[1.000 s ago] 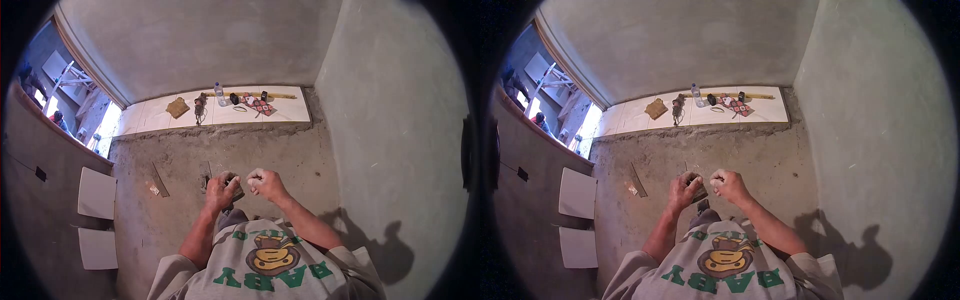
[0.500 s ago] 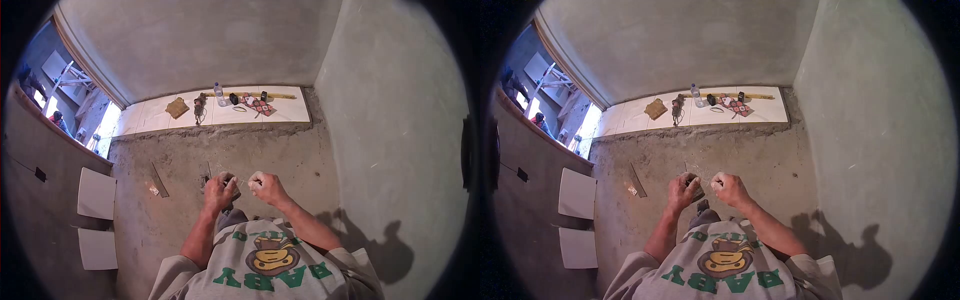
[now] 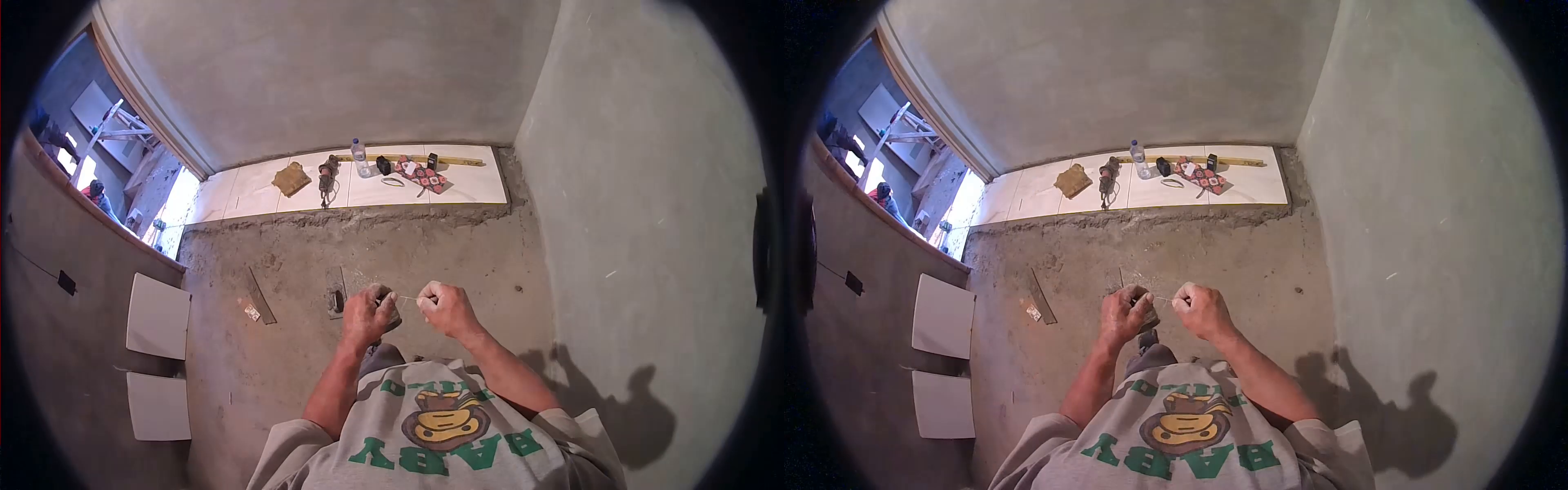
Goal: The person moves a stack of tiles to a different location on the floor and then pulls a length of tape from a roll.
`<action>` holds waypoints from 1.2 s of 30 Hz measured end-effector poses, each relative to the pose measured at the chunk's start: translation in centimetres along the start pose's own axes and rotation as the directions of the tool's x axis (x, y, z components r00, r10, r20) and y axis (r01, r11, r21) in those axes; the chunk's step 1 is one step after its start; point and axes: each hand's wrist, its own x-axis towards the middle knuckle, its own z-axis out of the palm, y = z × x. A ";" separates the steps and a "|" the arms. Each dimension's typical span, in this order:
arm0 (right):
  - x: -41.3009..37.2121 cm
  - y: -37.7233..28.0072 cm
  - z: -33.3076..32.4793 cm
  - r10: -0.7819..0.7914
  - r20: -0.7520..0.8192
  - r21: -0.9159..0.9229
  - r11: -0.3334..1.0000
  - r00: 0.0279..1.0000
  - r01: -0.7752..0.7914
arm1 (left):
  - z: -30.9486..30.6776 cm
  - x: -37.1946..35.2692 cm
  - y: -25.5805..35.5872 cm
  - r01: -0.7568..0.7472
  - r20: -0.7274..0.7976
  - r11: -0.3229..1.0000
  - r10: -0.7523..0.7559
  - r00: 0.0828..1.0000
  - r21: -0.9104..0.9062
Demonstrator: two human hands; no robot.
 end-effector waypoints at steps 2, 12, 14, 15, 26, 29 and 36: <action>0.0 0.2 -0.1 0.005 -0.016 0.040 0.999 1.000 -0.004 | 0.5 0.1 -0.4 0.004 -0.062 0.999 -0.002 0.998 0.039; 0.4 -1.8 0.4 0.135 0.035 0.191 0.972 0.990 -0.140 | -1.0 0.8 0.2 0.197 -0.070 0.954 -0.218 0.973 -0.228; 0.4 -1.7 0.8 0.024 0.002 0.036 0.999 1.000 -0.024 | -0.7 0.6 0.7 0.197 -0.057 0.957 -0.213 0.975 -0.213; 0.4 -1.9 0.9 0.012 0.013 0.028 1.000 1.000 -0.012 | -0.7 0.4 0.8 0.196 -0.046 0.961 -0.209 0.977 -0.197; 0.9 -1.8 0.5 0.143 0.143 0.348 0.919 0.979 -0.185 | -0.6 0.3 1.8 0.099 0.071 0.983 -0.088 0.994 -0.154; 0.9 -2.1 0.1 0.172 0.151 0.382 0.898 0.973 -0.218 | -0.6 0.3 2.0 0.106 0.105 0.985 -0.092 0.990 -0.135; 1.1 -2.3 -0.3 0.230 0.212 0.516 0.799 0.950 -0.309 | 0.5 0.2 1.3 0.066 0.062 0.984 -0.057 0.996 -0.166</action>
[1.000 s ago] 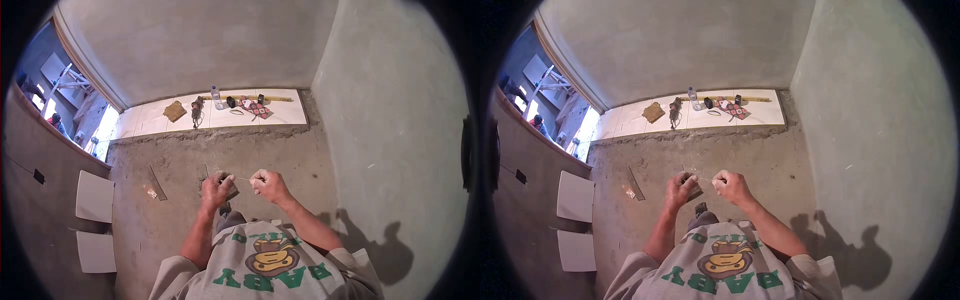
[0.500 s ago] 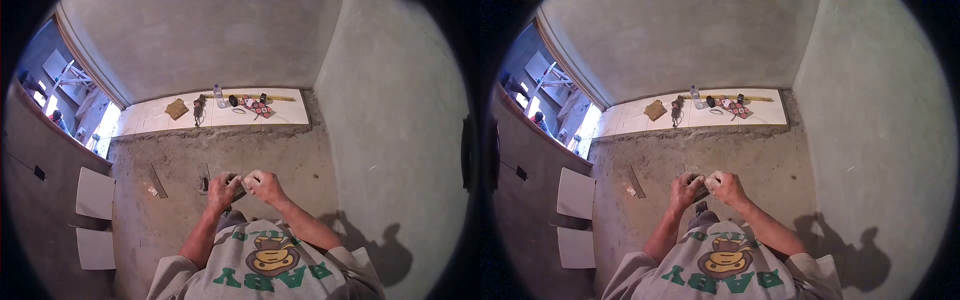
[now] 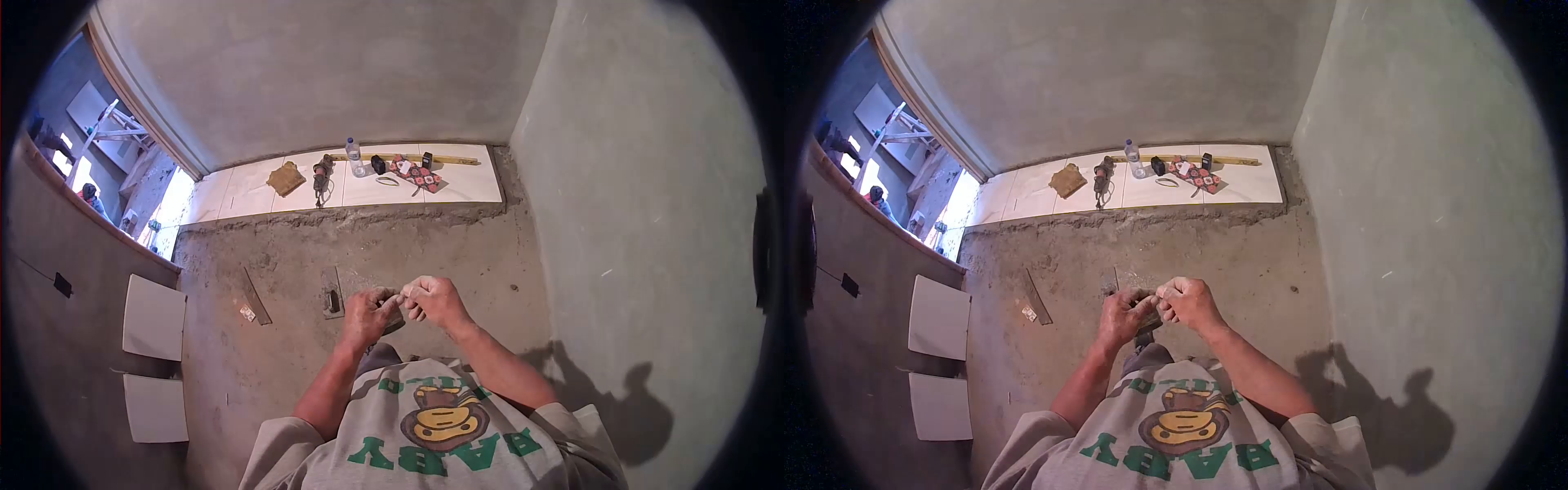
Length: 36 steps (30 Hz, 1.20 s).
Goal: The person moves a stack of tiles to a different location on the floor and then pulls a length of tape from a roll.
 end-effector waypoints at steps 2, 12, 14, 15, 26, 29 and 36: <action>-0.1 -0.1 0.0 0.018 0.000 0.013 1.000 1.000 -0.018 | -0.2 -0.1 0.9 0.011 0.011 0.999 -0.011 1.000 0.035; 0.0 0.4 0.2 0.024 -0.034 0.046 0.999 0.999 -0.022 | 0.2 -0.3 0.1 0.004 0.006 1.000 -0.004 1.000 -0.017; -0.2 0.1 0.3 0.038 -0.038 0.039 0.999 0.999 -0.036 | 0.2 -0.3 0.3 0.032 0.018 0.999 -0.032 0.999 -0.022; -0.2 0.0 0.4 0.050 -0.043 0.032 0.998 0.998 -0.049 | 0.2 -0.3 0.3 0.058 0.030 0.998 -0.057 0.998 -0.026; 0.4 1.2 0.4 -0.027 -0.075 -0.181 0.983 0.997 0.013 | 0.4 0.0 -0.7 -0.008 -0.010 0.996 0.009 1.000 0.085; 0.4 1.3 0.1 -0.061 -0.112 -0.176 0.984 0.992 0.040 | 0.1 -0.2 -0.7 0.085 0.032 0.996 -0.085 0.996 -0.007; 0.5 1.9 -0.4 -0.162 0.026 -0.426 0.891 0.986 0.157 | -0.2 -0.5 -1.0 0.160 0.117 0.983 -0.149 0.982 -0.091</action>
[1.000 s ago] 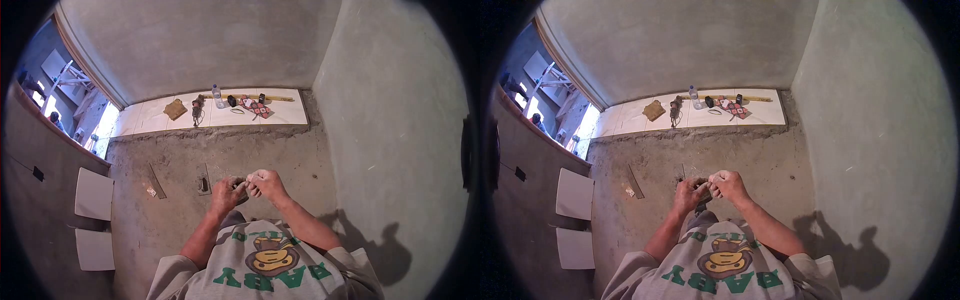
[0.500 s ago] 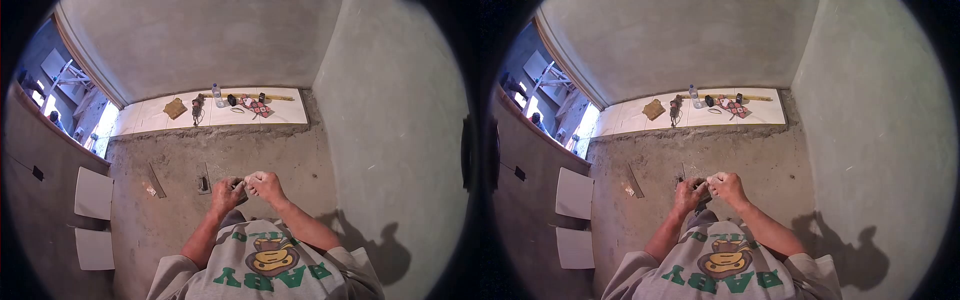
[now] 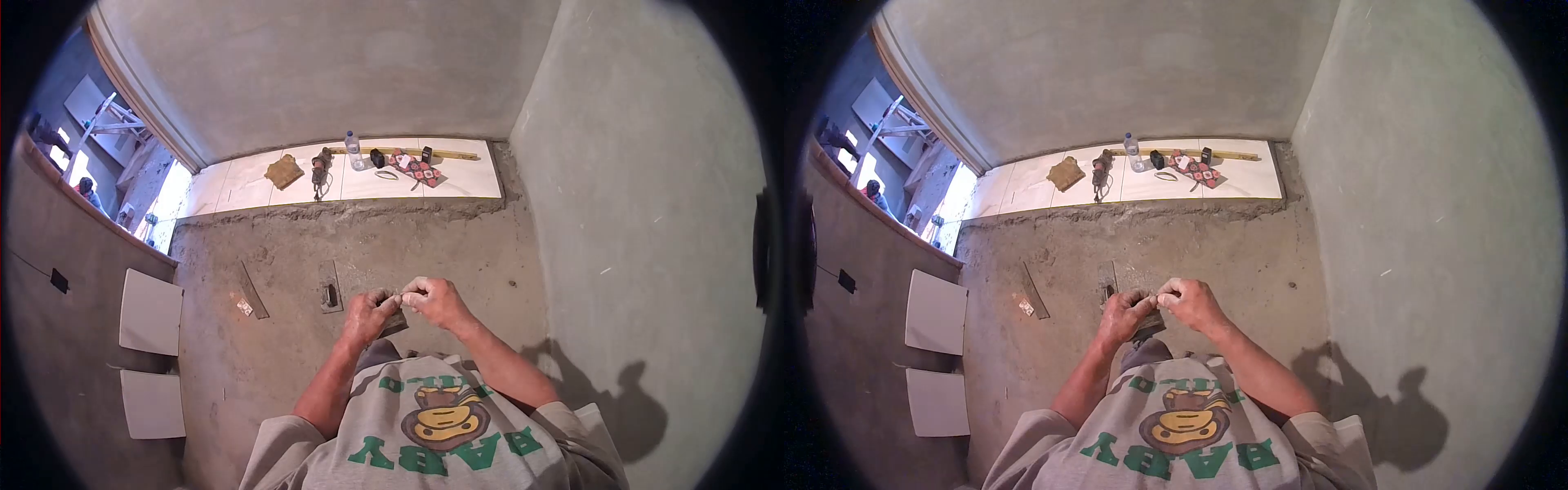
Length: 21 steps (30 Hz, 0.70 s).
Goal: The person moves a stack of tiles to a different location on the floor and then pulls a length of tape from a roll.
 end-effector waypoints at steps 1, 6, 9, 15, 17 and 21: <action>0.0 0.1 0.1 -0.005 0.018 -0.074 0.997 1.000 0.006 | -0.2 -0.1 0.3 -0.010 0.020 1.000 0.010 1.000 0.022; -0.7 -0.7 0.3 -0.156 -0.040 -0.197 0.970 0.987 0.145 | 0.4 0.9 -3.5 0.118 0.126 0.935 -0.079 0.989 -0.336; -0.8 -0.5 0.2 -0.358 -0.030 -0.253 0.906 0.933 0.339 | 0.0 1.1 -3.9 0.212 0.217 0.851 -0.119 0.969 -0.481; -0.5 -0.6 -0.7 -0.457 0.113 -0.376 0.802 0.882 0.464 | -1.5 1.5 -2.4 0.316 0.438 0.854 -0.119 0.891 -0.412; -0.2 -0.8 -1.0 -0.431 0.170 -0.387 0.798 0.886 0.462 | -1.5 2.2 -2.4 0.287 0.441 0.879 -0.100 0.892 -0.381; 0.7 -0.9 -0.7 -0.362 0.113 -0.290 0.879 0.925 0.379 | -2.2 3.7 -2.7 0.252 0.433 0.917 -0.100 0.896 -0.310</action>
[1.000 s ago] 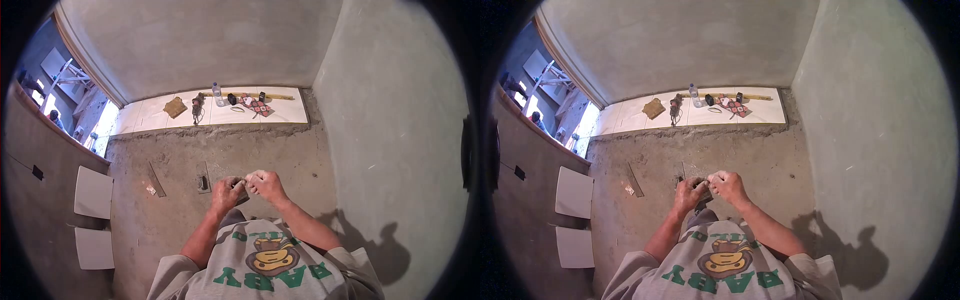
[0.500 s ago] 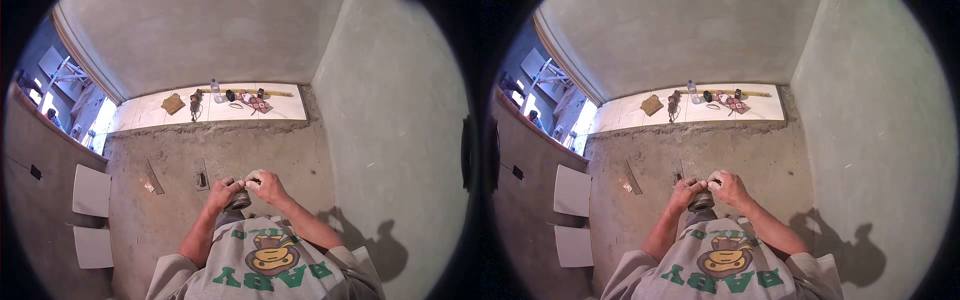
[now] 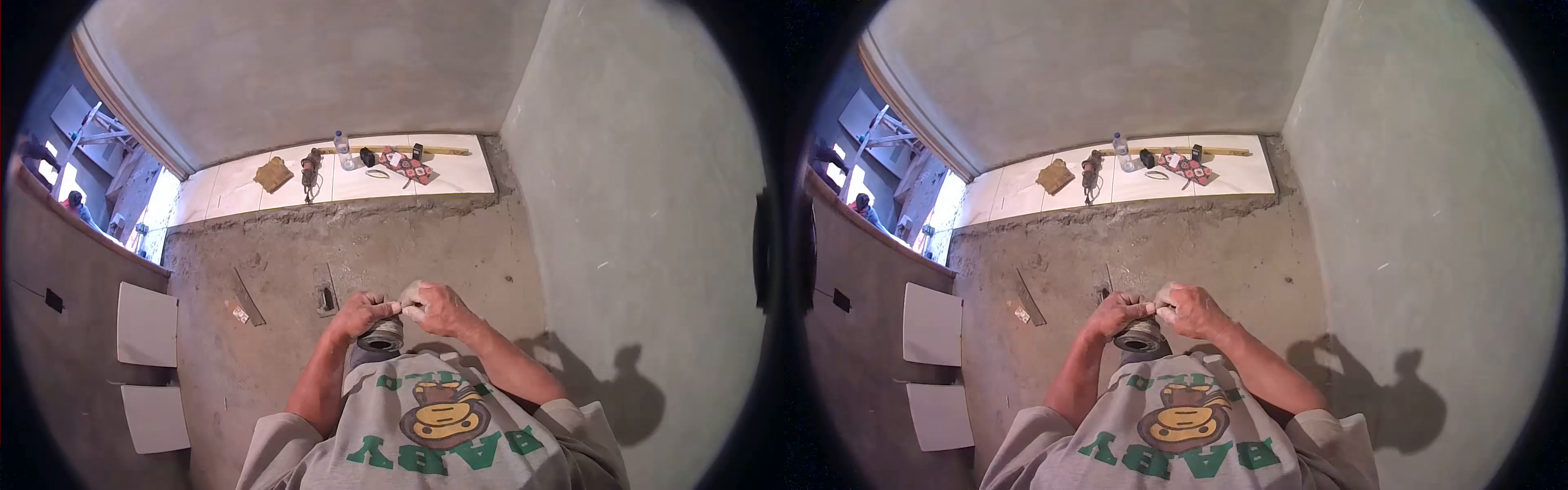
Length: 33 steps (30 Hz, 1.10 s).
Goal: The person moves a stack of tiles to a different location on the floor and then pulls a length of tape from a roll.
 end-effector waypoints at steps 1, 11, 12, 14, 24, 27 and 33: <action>0.4 -0.1 0.1 0.055 -0.028 0.007 0.998 0.998 -0.055 | -0.3 0.4 0.0 -0.002 0.001 1.000 0.002 1.000 0.001; 6.1 0.2 1.7 0.498 -0.094 0.267 0.847 0.862 -0.460 | -4.3 3.8 4.2 -0.151 -0.130 0.881 0.232 0.964 0.448; 6.6 0.6 1.9 0.482 -0.130 0.283 0.855 0.866 -0.434 | -4.8 4.3 4.5 -0.196 -0.107 0.835 0.289 0.951 0.515; 7.5 0.5 1.8 0.518 -0.135 0.306 0.832 0.844 -0.462 | -5.6 4.8 5.7 -0.299 -0.026 0.753 0.387 0.922 0.587; 9.6 0.2 1.3 0.652 -0.138 0.482 0.702 0.746 -0.525 | -7.4 8.2 7.4 -0.347 0.079 0.827 0.349 0.934 0.442; 10.2 -0.1 0.9 0.579 -0.323 0.325 0.811 0.748 -0.487 | -7.9 9.5 6.6 -0.287 0.055 0.886 0.287 0.956 0.364; 11.6 -0.8 0.6 0.205 -0.507 -0.028 0.967 0.837 -0.254 | -9.1 10.9 7.6 -0.204 0.043 0.948 0.199 0.979 0.246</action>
